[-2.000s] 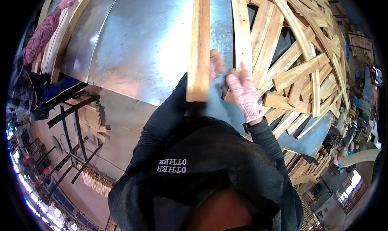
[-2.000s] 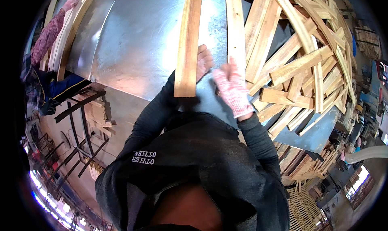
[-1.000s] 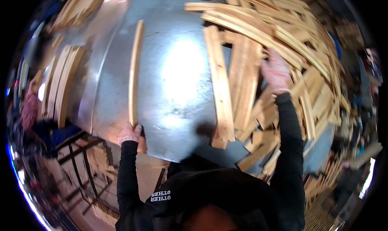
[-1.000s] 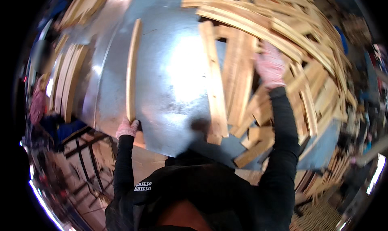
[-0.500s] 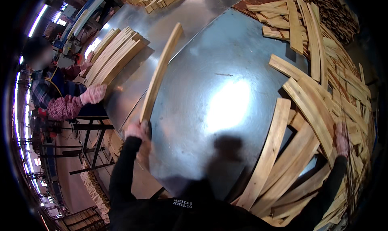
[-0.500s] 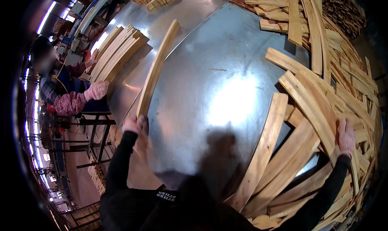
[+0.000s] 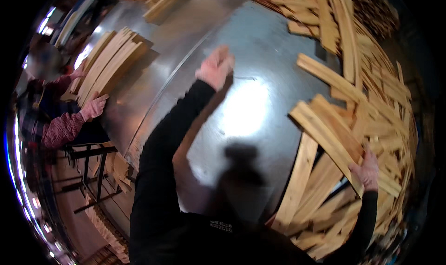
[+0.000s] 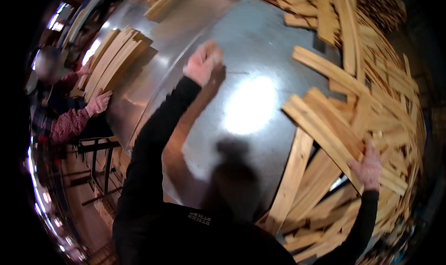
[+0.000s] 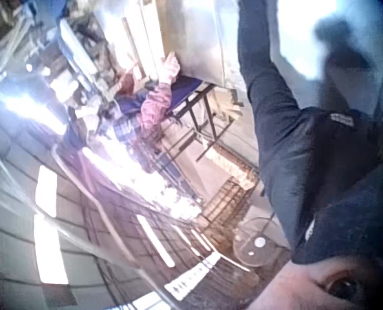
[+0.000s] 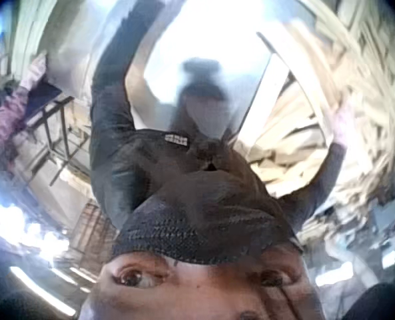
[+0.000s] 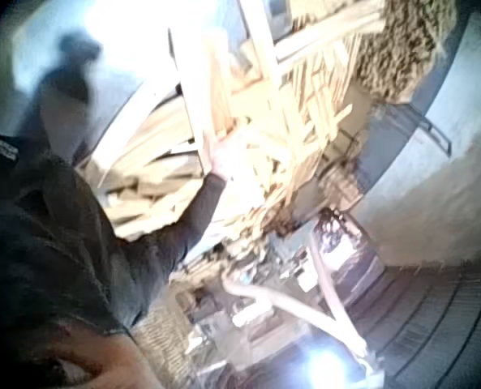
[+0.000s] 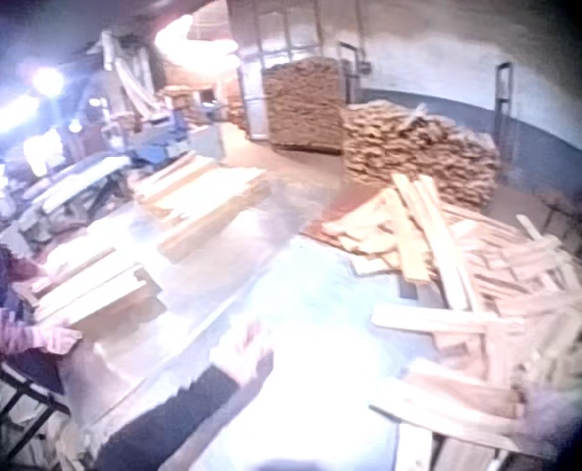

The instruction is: The person sorts and stacks wooden planks on a metal table. They pick up planks from a pile, align them, and place them into neat stacks. Another person is visible working alongside, also handling wood.

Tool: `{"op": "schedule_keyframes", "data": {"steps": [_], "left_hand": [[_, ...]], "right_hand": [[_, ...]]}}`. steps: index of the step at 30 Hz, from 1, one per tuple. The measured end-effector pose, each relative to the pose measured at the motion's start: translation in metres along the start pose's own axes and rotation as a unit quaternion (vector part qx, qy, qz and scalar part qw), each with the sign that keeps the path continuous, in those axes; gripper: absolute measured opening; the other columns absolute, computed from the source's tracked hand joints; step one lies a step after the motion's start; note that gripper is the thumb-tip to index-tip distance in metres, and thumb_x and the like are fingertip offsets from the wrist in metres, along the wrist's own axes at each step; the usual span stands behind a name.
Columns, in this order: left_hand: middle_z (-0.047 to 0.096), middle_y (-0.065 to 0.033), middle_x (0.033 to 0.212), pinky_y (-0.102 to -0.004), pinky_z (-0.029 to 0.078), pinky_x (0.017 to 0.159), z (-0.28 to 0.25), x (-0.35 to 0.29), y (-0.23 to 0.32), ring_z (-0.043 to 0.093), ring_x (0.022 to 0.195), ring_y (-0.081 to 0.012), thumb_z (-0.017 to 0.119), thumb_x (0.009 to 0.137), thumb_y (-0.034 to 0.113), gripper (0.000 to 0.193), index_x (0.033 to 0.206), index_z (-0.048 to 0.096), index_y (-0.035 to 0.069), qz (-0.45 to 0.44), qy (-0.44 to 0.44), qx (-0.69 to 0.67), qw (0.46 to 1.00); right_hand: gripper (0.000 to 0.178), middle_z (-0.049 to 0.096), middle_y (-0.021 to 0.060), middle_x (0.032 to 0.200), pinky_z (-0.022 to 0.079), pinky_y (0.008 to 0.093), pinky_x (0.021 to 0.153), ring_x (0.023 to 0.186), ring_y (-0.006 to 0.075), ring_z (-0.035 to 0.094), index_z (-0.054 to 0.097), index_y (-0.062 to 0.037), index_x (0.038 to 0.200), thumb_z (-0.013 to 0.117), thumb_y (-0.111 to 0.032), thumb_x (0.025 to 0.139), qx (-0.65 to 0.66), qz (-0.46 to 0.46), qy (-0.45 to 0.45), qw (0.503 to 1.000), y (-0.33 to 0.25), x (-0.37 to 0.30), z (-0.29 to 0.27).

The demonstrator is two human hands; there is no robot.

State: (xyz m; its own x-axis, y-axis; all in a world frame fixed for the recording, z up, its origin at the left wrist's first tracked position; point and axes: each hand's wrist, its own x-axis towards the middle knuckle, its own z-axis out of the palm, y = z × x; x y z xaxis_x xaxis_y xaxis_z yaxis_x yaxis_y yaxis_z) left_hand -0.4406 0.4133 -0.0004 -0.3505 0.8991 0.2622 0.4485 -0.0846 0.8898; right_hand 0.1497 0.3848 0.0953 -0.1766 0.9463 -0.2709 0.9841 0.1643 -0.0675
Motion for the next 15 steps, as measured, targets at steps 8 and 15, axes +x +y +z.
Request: {"op": "schedule_keyframes", "data": {"steps": [8, 15], "left_hand": [[0.053, -0.0042, 0.089, -0.0224, 0.040, 0.059, 0.034, -0.312, 0.134, 0.049, 0.069, -0.0110, 0.059, 0.096, 0.023, 0.035, 0.121, 0.049, 0.000, -0.310, -0.181, -0.439, 0.824], [0.061, -0.0124, 0.095, -0.0330, 0.047, 0.063, 0.096, -0.400, 0.154, 0.061, 0.081, -0.0249, 0.049, 0.100, 0.033, 0.024, 0.099, 0.052, 0.010, -0.513, -0.148, -0.577, 0.618]], "right_hand": [[0.055, 0.066, 0.0194, 0.098, 0.049, 0.0432, 0.085, 0.098, 0.0359, 0.062, 0.064, -0.0024, 0.102, 0.069, -0.052, 0.078, -0.033, 0.045, -0.031, 0.998, -0.079, -0.067, 0.006], [0.031, 0.067, 0.0103, 0.091, 0.052, 0.0422, 0.076, 0.087, 0.0278, 0.065, 0.065, -0.0117, 0.103, 0.056, -0.037, 0.088, -0.017, -0.287, 0.179, 0.941, -0.166, -0.180, 0.071]]}}
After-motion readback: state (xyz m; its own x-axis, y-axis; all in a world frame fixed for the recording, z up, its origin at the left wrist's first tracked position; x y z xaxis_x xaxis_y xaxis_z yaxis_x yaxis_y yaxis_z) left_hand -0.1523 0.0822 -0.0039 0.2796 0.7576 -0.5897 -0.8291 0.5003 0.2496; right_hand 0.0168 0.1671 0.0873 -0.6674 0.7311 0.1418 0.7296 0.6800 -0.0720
